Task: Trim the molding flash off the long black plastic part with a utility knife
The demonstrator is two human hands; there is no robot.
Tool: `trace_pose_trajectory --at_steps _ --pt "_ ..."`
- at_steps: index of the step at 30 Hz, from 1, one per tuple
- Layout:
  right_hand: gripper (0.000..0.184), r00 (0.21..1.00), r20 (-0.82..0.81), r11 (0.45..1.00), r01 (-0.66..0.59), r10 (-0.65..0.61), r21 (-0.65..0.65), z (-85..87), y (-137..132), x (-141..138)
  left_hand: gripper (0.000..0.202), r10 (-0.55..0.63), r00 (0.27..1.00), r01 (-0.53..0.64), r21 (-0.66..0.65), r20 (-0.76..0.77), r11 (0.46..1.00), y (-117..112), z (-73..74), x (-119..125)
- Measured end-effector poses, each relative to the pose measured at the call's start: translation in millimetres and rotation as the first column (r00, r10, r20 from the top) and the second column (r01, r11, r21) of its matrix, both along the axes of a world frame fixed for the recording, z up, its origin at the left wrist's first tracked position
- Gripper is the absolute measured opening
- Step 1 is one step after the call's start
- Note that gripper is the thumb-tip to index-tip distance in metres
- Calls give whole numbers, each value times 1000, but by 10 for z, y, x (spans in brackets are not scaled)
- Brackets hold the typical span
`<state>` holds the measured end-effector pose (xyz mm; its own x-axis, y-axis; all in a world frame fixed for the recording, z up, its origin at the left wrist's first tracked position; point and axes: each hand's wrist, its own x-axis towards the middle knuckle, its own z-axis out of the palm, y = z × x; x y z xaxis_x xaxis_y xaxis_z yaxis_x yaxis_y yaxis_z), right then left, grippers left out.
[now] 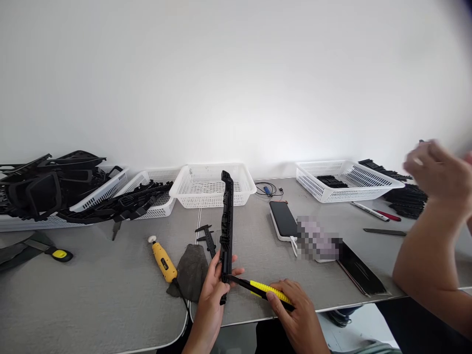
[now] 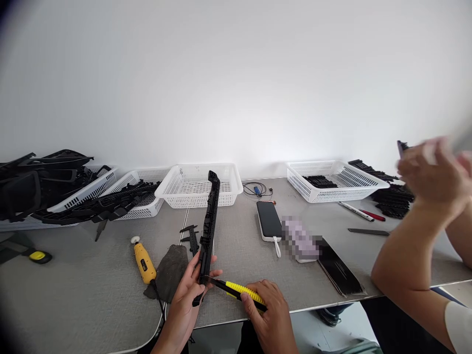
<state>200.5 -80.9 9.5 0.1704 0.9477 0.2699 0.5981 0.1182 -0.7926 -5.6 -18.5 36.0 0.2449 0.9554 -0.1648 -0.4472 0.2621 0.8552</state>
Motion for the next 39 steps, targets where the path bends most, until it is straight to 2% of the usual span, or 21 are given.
trace_pose_trajectory --at_steps 8,19,30,39 --pt "39 998 -10 996 66 -65 59 -47 -2 -3 75 -8 1000 8 -4 -14 1000 -8 -55 21" --pt "36 996 -21 991 94 -92 98 -55 14 -11 91 -7 997 5 -28 -71 1000 12 -22 40" --pt "32 997 -38 990 75 -71 119 -54 1 -12 71 27 997 -26 13 -77 1000 5 -26 48" --pt "30 998 -14 988 58 -56 143 -61 -4 7 69 -3 996 3 8 -86 1000 -10 -1 32"
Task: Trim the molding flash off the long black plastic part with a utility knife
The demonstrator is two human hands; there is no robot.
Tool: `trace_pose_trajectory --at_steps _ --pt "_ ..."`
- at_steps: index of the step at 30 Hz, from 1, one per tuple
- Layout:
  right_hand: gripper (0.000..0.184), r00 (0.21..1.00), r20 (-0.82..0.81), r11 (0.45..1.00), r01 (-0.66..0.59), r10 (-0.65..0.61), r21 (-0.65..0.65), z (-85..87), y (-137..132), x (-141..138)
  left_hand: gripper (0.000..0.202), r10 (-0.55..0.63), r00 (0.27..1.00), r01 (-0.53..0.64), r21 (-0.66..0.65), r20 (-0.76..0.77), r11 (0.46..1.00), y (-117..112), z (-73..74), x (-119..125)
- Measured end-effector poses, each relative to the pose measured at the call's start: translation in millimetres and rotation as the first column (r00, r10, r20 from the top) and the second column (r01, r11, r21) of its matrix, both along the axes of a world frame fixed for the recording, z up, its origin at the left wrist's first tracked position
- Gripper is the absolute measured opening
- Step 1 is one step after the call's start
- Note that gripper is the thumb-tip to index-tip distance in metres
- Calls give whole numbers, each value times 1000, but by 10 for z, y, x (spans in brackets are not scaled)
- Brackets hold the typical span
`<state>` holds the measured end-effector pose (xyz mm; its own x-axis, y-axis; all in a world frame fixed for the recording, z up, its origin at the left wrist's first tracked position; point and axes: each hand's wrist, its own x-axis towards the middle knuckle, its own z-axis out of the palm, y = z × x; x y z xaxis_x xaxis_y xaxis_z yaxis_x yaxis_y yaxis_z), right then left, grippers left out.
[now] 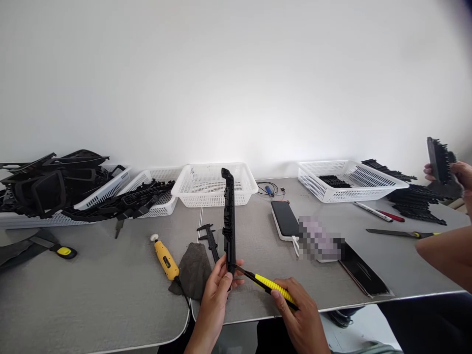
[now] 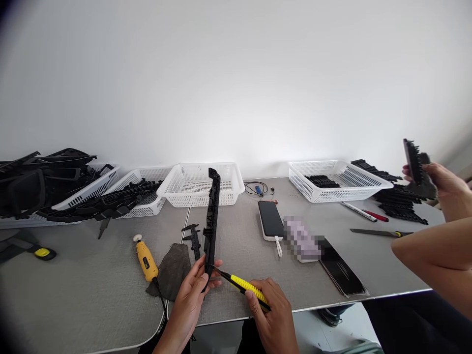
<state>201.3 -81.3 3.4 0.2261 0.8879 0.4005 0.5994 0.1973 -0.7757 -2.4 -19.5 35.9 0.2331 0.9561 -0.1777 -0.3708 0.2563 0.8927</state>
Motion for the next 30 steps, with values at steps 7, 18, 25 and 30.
trace_pose_trajectory --at_steps 7,18,25,30 --pt "32 1000 15 1000 11 -11 5 -14 5 -6 68 -25 1000 25 16 -10 1000 1 6 -3" --pt "37 996 50 997 -74 75 -25 77 -33 18 60 -18 1000 18 20 19 1000 -2 -17 11" --pt "35 994 58 996 -89 90 -30 92 -25 26 58 -39 999 38 38 20 999 0 -89 -11" --pt "37 996 72 998 -54 55 -15 65 -7 5 60 -28 999 27 36 28 999 7 -61 -2"
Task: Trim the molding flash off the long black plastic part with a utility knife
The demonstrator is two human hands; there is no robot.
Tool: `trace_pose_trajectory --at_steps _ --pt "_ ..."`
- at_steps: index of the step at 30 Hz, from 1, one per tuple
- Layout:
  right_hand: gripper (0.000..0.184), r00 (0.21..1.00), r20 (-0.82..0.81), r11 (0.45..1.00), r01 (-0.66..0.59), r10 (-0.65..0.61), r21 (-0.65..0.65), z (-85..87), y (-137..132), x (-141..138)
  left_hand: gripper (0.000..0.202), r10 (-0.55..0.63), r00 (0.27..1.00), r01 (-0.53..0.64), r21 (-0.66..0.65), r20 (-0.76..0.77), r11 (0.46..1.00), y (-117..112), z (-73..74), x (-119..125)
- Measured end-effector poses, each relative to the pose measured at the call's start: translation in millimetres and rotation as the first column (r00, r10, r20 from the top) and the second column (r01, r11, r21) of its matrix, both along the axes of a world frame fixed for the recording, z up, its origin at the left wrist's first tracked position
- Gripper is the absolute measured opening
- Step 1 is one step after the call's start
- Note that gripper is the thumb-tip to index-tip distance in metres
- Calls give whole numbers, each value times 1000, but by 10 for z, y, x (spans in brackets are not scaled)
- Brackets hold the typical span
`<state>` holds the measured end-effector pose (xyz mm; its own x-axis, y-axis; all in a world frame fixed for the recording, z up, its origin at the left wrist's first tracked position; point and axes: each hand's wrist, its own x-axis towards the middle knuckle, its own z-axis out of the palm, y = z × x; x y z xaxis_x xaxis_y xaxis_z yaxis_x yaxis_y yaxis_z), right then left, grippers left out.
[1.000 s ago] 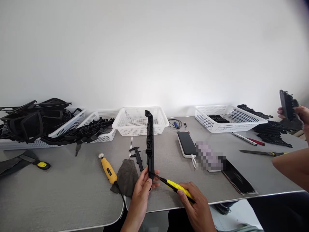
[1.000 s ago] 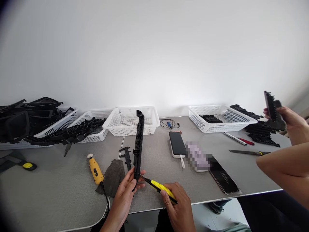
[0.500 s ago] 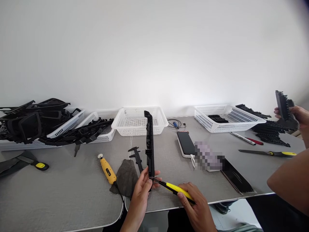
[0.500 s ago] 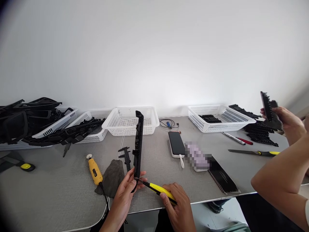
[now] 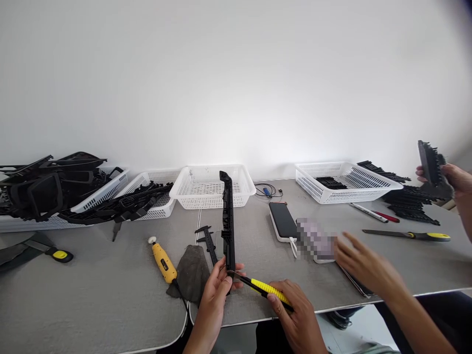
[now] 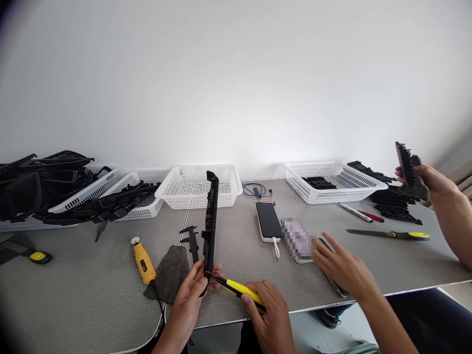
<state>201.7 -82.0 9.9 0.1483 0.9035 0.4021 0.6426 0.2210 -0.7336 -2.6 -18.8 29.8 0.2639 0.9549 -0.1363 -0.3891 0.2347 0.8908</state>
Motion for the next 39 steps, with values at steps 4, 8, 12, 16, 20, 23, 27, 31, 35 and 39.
trace_pose_trajectory --at_steps 4,8,12,16,20,23,27,31,35,39 --pt "39 1000 -12 1000 24 -24 3 -18 10 -7 60 11 1000 -11 -18 -16 1000 -4 53 2" --pt "39 999 -6 999 33 -33 3 -25 7 -3 60 17 1000 -17 -16 -13 1000 -14 72 2" --pt "40 999 -11 999 39 -39 5 -44 13 -9 59 28 1000 -28 -9 1 1000 -17 49 1" --pt "41 999 -25 999 33 -33 -4 -63 14 -13 59 21 1000 -21 -11 7 1000 -10 21 3" --pt "41 999 -32 999 30 -30 -13 -57 1 -6 60 15 1000 -14 -10 14 1000 -9 20 4" --pt "42 999 -38 999 33 -34 -27 -37 3 -9 62 10 1000 -10 -19 7 1000 -14 43 4" --pt "42 999 -37 999 36 -37 -26 -22 16 -18 63 13 1000 -12 -32 1 999 -15 91 10" --pt "41 997 -48 998 56 -57 -16 -38 23 -9 65 23 1000 -23 -43 -2 999 -13 112 12" --pt "37 996 -79 999 38 -39 -11 -72 32 24 75 38 999 -38 -75 6 997 -8 46 -6" --pt "35 1000 -18 1000 5 -5 27 -116 44 67 69 35 999 -33 -46 42 998 23 -104 -16"
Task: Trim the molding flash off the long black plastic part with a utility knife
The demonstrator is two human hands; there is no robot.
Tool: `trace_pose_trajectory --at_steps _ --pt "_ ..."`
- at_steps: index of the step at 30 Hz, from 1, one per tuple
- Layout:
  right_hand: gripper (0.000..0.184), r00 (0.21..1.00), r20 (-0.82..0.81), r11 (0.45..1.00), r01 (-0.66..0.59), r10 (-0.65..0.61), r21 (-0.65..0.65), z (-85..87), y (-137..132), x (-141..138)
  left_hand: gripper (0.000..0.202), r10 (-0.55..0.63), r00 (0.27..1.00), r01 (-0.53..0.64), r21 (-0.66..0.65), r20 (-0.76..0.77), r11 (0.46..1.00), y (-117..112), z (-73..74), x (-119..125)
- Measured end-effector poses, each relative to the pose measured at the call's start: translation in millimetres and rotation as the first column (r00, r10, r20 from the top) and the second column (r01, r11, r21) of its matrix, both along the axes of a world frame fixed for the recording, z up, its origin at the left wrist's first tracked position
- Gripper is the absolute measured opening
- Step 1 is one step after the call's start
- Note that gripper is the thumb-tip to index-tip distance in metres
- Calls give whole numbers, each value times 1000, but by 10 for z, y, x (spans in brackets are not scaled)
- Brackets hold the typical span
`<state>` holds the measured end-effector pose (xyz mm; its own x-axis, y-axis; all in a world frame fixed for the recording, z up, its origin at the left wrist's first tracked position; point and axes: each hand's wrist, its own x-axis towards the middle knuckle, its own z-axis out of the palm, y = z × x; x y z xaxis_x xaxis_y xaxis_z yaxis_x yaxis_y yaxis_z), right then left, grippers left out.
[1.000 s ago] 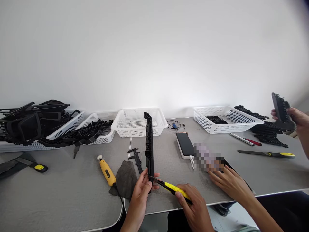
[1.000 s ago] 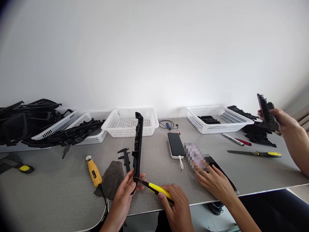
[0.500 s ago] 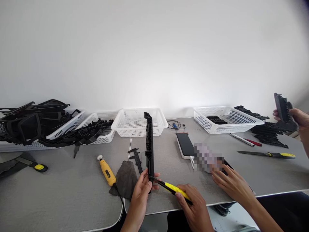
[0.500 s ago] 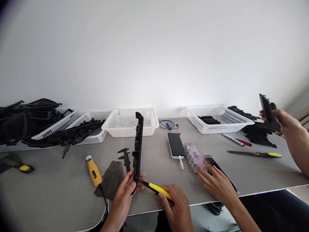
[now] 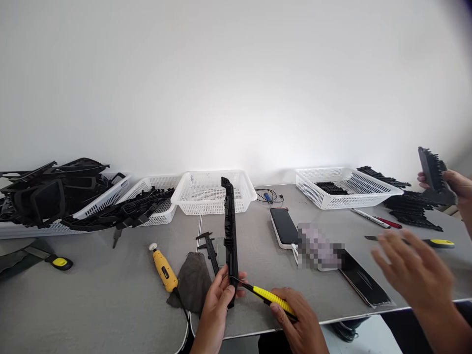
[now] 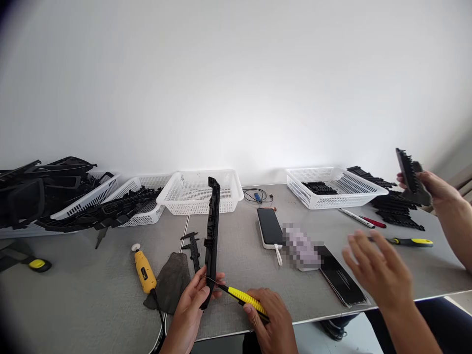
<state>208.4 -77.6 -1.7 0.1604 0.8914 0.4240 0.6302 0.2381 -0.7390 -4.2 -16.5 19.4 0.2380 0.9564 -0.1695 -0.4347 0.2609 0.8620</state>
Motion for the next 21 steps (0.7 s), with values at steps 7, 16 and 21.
trace_pose_trajectory --at_steps 7,16,21 --pt "33 999 43 999 -27 29 -43 -90 7 60 52 13 1000 -13 45 15 999 8 -50 46" --pt "32 997 20 987 -75 79 -145 -124 -28 114 65 55 998 -55 -9 28 998 -47 65 50" --pt "29 995 21 987 -92 96 -128 -58 -49 115 65 21 1000 -21 3 -14 1000 -34 129 37"
